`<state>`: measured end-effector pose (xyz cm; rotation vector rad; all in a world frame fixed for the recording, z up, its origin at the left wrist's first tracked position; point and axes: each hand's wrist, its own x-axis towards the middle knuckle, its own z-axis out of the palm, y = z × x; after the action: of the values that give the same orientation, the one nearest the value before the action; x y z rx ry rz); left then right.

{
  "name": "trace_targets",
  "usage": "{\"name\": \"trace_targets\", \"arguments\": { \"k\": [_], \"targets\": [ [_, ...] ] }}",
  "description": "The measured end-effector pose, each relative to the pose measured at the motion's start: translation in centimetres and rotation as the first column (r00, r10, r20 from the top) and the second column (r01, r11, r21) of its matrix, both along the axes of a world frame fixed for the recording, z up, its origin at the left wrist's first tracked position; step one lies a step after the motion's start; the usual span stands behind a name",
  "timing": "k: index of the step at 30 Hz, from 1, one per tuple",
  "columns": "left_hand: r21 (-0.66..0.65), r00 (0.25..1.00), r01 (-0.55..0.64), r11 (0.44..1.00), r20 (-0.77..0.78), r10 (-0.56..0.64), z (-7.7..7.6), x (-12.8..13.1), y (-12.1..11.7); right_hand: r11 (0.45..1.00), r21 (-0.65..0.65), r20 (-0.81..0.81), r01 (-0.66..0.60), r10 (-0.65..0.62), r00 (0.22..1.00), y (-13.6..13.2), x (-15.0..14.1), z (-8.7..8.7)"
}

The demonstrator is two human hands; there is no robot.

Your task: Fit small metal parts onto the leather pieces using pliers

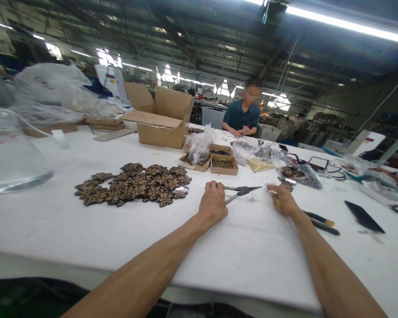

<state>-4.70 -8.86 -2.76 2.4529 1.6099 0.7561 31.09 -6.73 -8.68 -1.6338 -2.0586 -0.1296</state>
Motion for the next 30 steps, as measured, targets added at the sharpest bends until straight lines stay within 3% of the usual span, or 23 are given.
{"name": "trace_targets", "arguments": {
  "k": [4, 9, 13, 16, 23, 30],
  "targets": [
    [-0.017, 1.000, 0.003, 1.000, -0.010, -0.003, -0.1, -0.1, 0.0, 1.000, -0.022, 0.043, -0.001, 0.002, 0.999, 0.2, -0.8, 0.1],
    [-0.008, 1.000, -0.002, 1.000, -0.002, 0.002, -0.2, -0.4, 0.0, 0.995, -0.102, 0.044, -0.011, 0.015, 0.999, -1.4, -1.8, 1.9],
    [-0.011, 1.000, -0.009, 1.000, -0.015, 0.009, -0.1, -0.3, 0.1, 0.983, -0.170, -0.034, -0.066, 0.061, 0.998, -3.5, -2.0, 3.0],
    [-0.021, 1.000, -0.008, 1.000, -0.024, 0.008, -0.1, -0.1, 0.0, 0.988, -0.152, -0.116, -0.038, 0.020, 0.993, -4.0, -1.6, 3.0],
    [-0.029, 1.000, 0.008, 1.000, -0.024, -0.008, -0.1, 0.0, -0.3, 0.983, -0.183, -0.123, -0.019, -0.003, 0.992, -2.8, -1.5, 2.0],
    [-0.053, 1.000, 0.003, 0.999, -0.023, -0.005, 0.0, -0.1, -0.5, 0.962, -0.267, -0.143, -0.062, 0.024, 0.989, -1.6, -1.5, 2.4]
  ]
}}
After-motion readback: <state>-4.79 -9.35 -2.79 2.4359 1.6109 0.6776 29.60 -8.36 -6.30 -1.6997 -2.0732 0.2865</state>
